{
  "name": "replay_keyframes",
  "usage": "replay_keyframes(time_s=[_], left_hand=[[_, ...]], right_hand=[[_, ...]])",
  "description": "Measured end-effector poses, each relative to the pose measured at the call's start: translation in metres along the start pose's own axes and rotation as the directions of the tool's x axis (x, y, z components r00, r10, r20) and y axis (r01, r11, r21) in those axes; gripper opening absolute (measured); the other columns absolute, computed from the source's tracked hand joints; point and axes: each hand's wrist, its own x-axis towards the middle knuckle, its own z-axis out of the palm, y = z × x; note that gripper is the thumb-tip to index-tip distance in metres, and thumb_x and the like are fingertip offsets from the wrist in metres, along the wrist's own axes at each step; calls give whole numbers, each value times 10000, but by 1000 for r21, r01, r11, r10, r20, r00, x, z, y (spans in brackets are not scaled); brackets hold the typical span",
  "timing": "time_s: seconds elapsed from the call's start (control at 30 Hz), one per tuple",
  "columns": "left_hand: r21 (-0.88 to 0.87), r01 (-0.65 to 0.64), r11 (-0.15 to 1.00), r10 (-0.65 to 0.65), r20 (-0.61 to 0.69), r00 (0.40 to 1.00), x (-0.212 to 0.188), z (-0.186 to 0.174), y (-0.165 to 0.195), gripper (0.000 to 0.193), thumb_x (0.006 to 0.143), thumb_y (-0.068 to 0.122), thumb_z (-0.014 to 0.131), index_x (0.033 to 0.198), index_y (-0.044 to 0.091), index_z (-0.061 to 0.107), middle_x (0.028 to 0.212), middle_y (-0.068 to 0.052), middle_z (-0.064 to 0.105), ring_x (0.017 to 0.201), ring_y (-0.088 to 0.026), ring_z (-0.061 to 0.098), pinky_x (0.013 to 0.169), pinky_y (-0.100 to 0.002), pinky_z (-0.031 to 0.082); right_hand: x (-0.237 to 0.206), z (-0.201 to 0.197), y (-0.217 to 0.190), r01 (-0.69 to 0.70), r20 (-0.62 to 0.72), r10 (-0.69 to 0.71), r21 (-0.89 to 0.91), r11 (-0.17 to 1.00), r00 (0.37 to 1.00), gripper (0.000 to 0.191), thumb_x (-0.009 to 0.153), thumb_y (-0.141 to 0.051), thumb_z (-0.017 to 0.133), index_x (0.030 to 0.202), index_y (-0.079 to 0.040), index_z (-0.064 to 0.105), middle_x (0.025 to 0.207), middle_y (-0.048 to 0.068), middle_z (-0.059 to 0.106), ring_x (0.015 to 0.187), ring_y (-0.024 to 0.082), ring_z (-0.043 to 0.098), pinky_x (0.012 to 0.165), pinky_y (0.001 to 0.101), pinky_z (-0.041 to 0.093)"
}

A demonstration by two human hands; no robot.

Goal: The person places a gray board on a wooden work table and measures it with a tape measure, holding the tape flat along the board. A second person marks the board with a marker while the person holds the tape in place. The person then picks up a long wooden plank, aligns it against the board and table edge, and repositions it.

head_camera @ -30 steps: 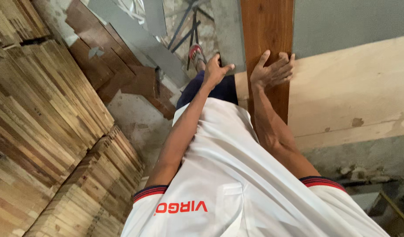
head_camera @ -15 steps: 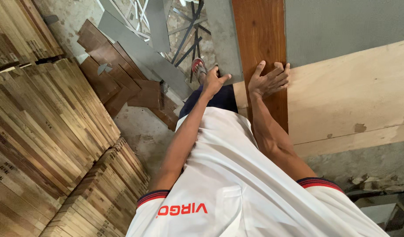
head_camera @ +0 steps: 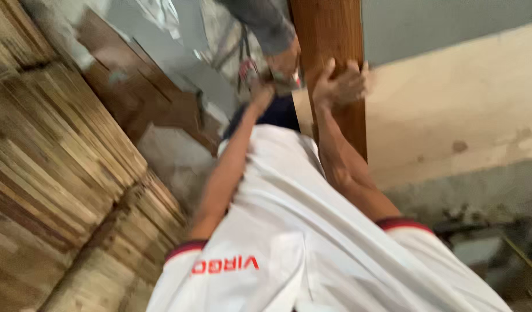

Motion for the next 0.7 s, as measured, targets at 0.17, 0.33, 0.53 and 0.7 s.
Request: replay_keyframes(time_s=[0.17,0.33,0.53,0.7], left_hand=[[-232,39,972,-26,59,998,11,-8,2,242,907,-3,504,1088,28,662,995,-11,685,866,-114,616,748,-282,505],[-109,89,990,-86,29,996,9,-3,15,160,908,-36,554,1033,21,637,870,5,574,735,-104,483,656,-288,429],[-66,131,989,-130,15,991,9,1,35,256,876,30,551,1111,22,651,881,9,629,742,-106,523,654,-291,453],[-111,16,994,-14,22,1000,17,3,40,355,829,53,623,1182,23,637,1076,-17,711,931,-132,655,825,-287,535]], right_hand=[[0,-2,-8,-71,149,65,38,997,987,405,948,-459,671,1200,-183,515,1463,146,446,1347,360,426,1141,584,290],[0,-4,-9,-92,169,85,33,995,982,418,956,-473,680,1201,-179,514,1470,142,422,1354,367,403,1150,612,257],[2,-3,-10,-73,127,65,56,996,990,418,950,-466,693,1198,-174,525,1444,152,456,1343,363,421,1141,622,250],[-1,-7,-12,-46,100,40,66,997,994,422,952,-468,712,1185,-168,527,1420,171,478,1296,386,442,1105,614,283]])
